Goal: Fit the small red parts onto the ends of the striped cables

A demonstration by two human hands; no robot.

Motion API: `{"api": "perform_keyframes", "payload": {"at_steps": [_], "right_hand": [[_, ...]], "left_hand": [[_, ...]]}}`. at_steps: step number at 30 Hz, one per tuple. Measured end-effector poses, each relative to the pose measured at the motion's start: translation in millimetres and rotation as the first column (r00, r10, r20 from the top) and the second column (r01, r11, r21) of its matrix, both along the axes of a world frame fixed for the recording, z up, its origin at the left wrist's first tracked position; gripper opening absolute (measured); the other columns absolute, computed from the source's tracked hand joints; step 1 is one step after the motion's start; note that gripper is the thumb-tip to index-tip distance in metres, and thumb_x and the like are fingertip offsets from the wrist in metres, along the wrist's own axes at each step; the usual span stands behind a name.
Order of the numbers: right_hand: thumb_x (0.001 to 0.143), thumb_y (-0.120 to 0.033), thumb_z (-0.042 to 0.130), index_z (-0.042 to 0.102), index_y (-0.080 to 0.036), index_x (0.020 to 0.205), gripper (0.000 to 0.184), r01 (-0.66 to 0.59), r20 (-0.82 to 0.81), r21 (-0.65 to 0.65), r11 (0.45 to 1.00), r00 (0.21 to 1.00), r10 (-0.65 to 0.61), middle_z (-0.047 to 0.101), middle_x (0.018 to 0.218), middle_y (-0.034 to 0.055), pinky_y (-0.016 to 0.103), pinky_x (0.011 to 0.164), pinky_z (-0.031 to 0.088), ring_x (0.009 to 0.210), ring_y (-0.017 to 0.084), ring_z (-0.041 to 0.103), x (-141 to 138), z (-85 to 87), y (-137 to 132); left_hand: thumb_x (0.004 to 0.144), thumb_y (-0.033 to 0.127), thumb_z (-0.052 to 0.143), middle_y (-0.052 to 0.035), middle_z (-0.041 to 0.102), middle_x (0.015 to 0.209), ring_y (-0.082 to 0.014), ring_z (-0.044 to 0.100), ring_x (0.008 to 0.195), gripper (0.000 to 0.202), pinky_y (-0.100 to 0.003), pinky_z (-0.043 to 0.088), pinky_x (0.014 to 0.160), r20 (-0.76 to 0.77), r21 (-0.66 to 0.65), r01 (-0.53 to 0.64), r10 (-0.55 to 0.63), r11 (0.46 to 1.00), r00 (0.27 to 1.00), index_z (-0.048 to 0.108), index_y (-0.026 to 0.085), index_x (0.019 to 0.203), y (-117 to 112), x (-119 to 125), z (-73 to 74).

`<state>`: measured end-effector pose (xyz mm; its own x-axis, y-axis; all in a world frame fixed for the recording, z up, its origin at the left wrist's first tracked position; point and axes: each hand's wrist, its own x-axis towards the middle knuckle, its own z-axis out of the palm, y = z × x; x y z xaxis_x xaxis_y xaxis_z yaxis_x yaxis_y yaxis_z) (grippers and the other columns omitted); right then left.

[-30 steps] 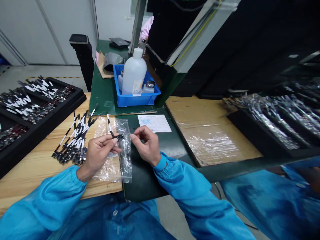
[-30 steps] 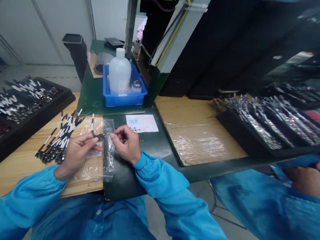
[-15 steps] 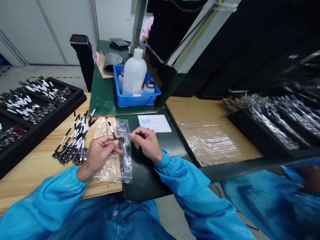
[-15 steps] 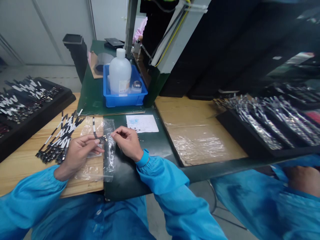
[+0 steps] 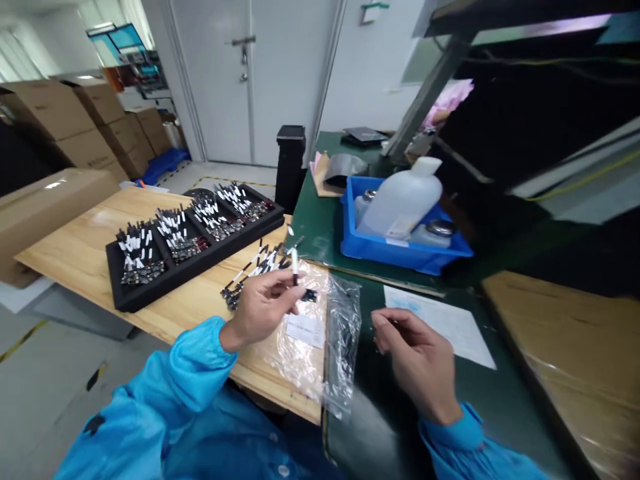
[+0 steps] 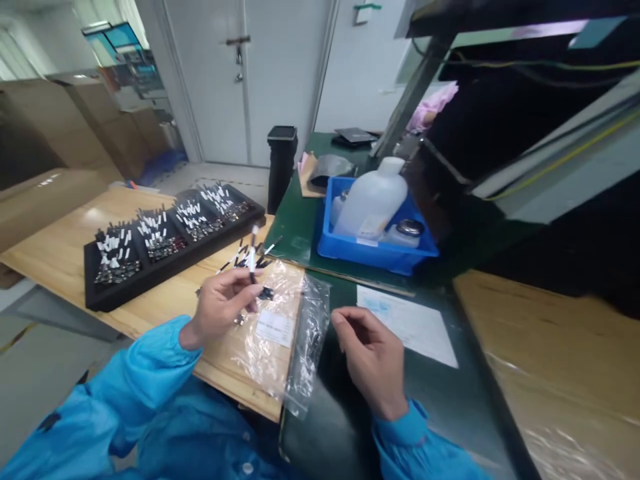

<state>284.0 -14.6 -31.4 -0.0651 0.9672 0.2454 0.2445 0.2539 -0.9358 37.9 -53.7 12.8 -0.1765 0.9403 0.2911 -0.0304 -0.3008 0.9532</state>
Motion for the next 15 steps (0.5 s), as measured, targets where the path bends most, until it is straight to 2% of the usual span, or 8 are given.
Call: {"api": "perform_keyframes", "payload": {"at_steps": [4,7,11,13,15], "right_hand": [[0.084,-0.046,0.069,0.068,-0.019,0.085,0.027,0.053,0.068,0.016,0.998,0.996,-0.054,0.056,0.054,-0.0020,0.025,0.048,0.041,0.046,0.012,0.050,0.8,1.8,0.1],[0.084,-0.047,0.069,0.069,-0.020,0.086,0.027,0.046,0.092,0.034,0.998,0.995,-0.049,0.058,0.057,-0.0014,0.025,0.049,0.042,0.048,0.013,0.051,1.4,0.4,1.0],[0.085,-0.048,0.068,0.069,-0.021,0.086,0.027,0.018,0.114,0.078,0.997,0.993,-0.027,0.063,0.063,0.0011,0.026,0.054,0.045,0.057,0.015,0.058,1.3,0.6,1.2],[0.085,-0.047,0.067,0.069,-0.021,0.085,0.026,0.020,0.115,0.091,0.996,0.993,-0.030,0.063,0.064,0.0014,0.027,0.054,0.046,0.059,0.016,0.060,0.8,2.0,0.8],[0.085,-0.047,0.067,0.070,-0.021,0.085,0.026,0.021,0.113,0.100,0.995,0.993,-0.032,0.062,0.062,0.0012,0.027,0.054,0.046,0.058,0.017,0.060,0.2,3.2,0.6]], "left_hand": [[0.082,0.030,0.076,0.0021,0.062,0.078,-0.0092,0.063,0.051,0.043,-0.020,0.051,0.047,-0.067,0.106,-0.283,0.291,0.953,0.955,0.066,0.020,0.123,-23.3,-63.8,31.4],[0.082,0.029,0.076,0.0051,0.058,0.069,-0.0079,0.059,0.050,0.050,-0.018,0.047,0.046,-0.152,0.079,-0.418,0.426,0.905,0.892,0.062,0.020,0.129,-40.6,-124.5,44.9],[0.072,0.032,0.081,0.0056,0.059,0.064,-0.0068,0.051,0.044,0.061,-0.016,0.038,0.040,-0.212,-0.019,-0.623,0.605,0.782,0.767,0.061,0.014,0.127,-60.8,-199.3,41.5],[0.066,0.033,0.083,0.0062,0.059,0.062,-0.0066,0.046,0.041,0.070,-0.016,0.033,0.038,-0.255,-0.111,-0.685,0.645,0.720,0.720,0.058,0.013,0.128,-68.1,-225.1,34.4],[0.064,0.035,0.084,0.0057,0.060,0.062,-0.0062,0.042,0.041,0.073,-0.017,0.031,0.039,-0.332,-0.172,-0.741,0.670,0.650,0.664,0.058,0.013,0.128,-73.4,-240.9,27.4]]}}
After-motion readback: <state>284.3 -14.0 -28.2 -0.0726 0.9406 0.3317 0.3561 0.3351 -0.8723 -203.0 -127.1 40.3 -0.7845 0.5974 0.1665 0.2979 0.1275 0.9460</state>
